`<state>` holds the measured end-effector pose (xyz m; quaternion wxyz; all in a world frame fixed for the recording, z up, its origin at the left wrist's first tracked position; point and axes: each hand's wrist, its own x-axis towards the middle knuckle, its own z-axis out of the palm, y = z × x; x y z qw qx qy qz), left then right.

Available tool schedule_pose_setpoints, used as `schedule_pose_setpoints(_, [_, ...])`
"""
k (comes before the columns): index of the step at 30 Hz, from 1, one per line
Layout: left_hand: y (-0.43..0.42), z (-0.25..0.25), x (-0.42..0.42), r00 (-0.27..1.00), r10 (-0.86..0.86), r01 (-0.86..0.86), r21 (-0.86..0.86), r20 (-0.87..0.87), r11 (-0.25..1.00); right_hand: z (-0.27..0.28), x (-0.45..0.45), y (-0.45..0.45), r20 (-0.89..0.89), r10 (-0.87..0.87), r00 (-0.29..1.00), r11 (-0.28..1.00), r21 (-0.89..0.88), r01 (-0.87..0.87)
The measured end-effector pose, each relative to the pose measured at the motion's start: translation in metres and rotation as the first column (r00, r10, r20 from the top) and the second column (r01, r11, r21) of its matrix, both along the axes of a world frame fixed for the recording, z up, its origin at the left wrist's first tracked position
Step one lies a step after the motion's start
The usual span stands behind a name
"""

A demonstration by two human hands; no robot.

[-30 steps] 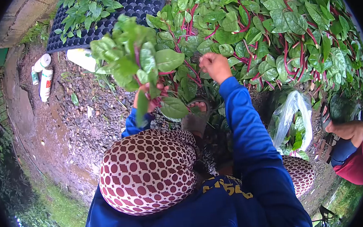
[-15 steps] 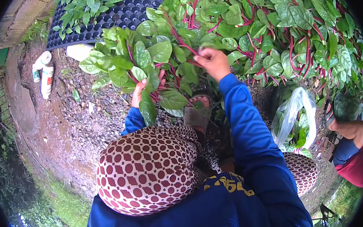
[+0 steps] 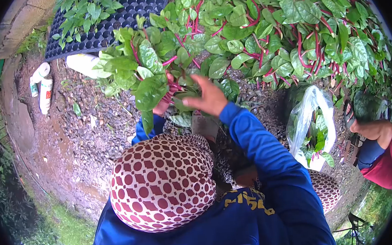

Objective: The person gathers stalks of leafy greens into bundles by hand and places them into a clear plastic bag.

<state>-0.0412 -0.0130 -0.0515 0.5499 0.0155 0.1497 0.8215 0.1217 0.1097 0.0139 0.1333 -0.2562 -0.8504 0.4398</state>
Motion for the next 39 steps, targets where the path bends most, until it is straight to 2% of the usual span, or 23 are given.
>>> schedule_pose_setpoints(1, [0.003,0.001,-0.003,0.997,0.027,-0.028,0.008,0.075,1.0,-0.004,0.02,-0.002,0.206,0.132,0.97,0.921,-0.388,-0.043])
schedule_pose_setpoints(3, [-0.001,-0.003,-0.012,0.971,0.081,-0.084,0.001,0.226,0.996,-0.036,0.046,-0.018,0.157,0.333,0.93,0.819,-0.537,-0.202])
schedule_pose_setpoints(4, [-0.002,-0.006,-0.016,0.977,0.12,-0.117,-0.028,0.177,0.993,-0.04,0.066,-0.015,0.28,0.568,0.774,0.711,-0.641,-0.29])
schedule_pose_setpoints(6, [-0.003,-0.002,-0.02,0.972,0.2,-0.189,-0.091,0.127,0.978,-0.004,0.097,-0.014,0.363,0.551,0.751,0.693,-0.701,-0.17])
schedule_pose_setpoints(8, [0.001,0.013,-0.024,0.964,0.241,-0.227,-0.13,0.108,0.965,-0.021,0.153,-0.009,0.607,0.752,0.259,0.556,-0.372,-0.743])
schedule_pose_setpoints(9, [-0.001,0.017,-0.025,0.974,0.21,-0.198,-0.138,0.081,0.97,-0.008,0.189,-0.016,0.714,0.694,0.091,0.518,-0.407,-0.753])
schedule_pose_setpoints(11, [-0.003,0.026,-0.024,0.997,0.076,-0.075,-0.148,-0.001,0.986,0.031,0.206,-0.013,0.745,0.666,0.028,0.536,-0.453,-0.712])
schedule_pose_setpoints(13, [-0.004,0.03,-0.022,0.991,-0.101,0.084,-0.178,-0.089,0.98,0.086,0.18,0.023,0.625,0.74,0.249,0.616,-0.48,-0.624])
schedule_pose_setpoints(15, [0.0,0.039,-0.02,0.951,-0.26,0.227,-0.193,-0.166,0.955,0.111,0.154,0.073,0.326,0.649,0.687,0.717,-0.564,-0.41])
schedule_pose_setpoints(17, [0.009,0.055,-0.021,0.886,-0.398,0.355,-0.205,-0.239,0.912,0.137,0.131,0.104,0.158,0.633,0.758,0.757,-0.334,-0.562])
schedule_pose_setpoints(20, [0.036,0.112,-0.013,0.766,-0.584,0.545,-0.211,-0.269,0.812,0.163,0.107,0.059,0.35,0.805,0.479,0.582,-0.315,-0.75])
schedule_pose_setpoints(21, [0.046,0.134,-0.01,0.749,-0.583,0.538,-0.223,-0.315,0.813,0.19,0.107,0.038,0.498,0.828,0.258,0.447,-0.309,-0.839])
schedule_pose_setpoints(23, [0.066,0.179,-0.002,0.712,-0.567,0.517,-0.237,-0.414,0.822,0.234,0.125,0.035,0.622,0.715,0.32,0.541,-0.202,-0.816])
schedule_pose_setpoints(25, [0.081,0.231,0.014,0.694,-0.556,0.444,-0.336,-0.457,0.831,0.262,0.147,0.054,0.339,0.366,0.867,0.904,0.092,-0.418])
schedule_pose_setpoints(26, [0.092,0.254,0.025,0.665,-0.541,0.388,-0.38,-0.515,0.84,0.273,0.156,0.066,0.03,0.151,0.988,0.982,0.112,-0.154])
schedule_pose_setpoints(28, [0.119,0.306,0.063,0.535,-0.568,0.374,-0.427,-0.626,0.823,0.291,0.177,0.085,-0.424,-0.212,0.881,0.966,0.044,0.254])
schedule_pose_setpoints(30, [0.149,0.343,0.125,0.283,-0.381,0.274,-0.306,-0.88,0.912,0.307,0.185,0.091,-0.642,-0.233,0.731,0.966,-0.067,0.249])
schedule_pose_setpoints(32, [0.184,0.373,0.179,-0.008,-0.318,0.232,-0.311,-0.948,0.922,0.326,0.201,0.098,-0.738,-0.161,0.656,0.978,-0.209,0.006])
schedule_pose_setpoints(33, [0.199,0.386,0.21,-0.163,-0.307,0.205,-0.337,-0.937,0.919,0.338,0.221,0.097,-0.75,-0.162,0.641,0.956,-0.28,-0.086])
schedule_pose_setpoints(34, [0.214,0.398,0.241,-0.314,-0.288,0.177,-0.353,-0.905,0.919,0.327,0.232,0.12,-0.678,-0.34,0.651,0.938,-0.29,0.188])
schedule_pose_setpoints(35, [0.226,0.408,0.271,-0.452,-0.211,0.153,-0.308,-0.867,0.939,0.345,0.261,0.111,-0.565,-0.443,0.697,0.879,-0.427,0.212])
schedule_pose_setpoints(37, [0.245,0.432,0.327,-0.651,-0.224,0.108,-0.38,-0.726,0.918,0.325,0.297,0.154,-0.676,-0.415,0.609,0.861,-0.508,0.023])
schedule_pose_setpoints(39, [0.234,0.448,0.388,-0.483,-0.205,0.309,-0.385,-0.851,0.87,0.327,0.354,0.161,-0.548,-0.534,0.644,0.736,-0.676,0.034])
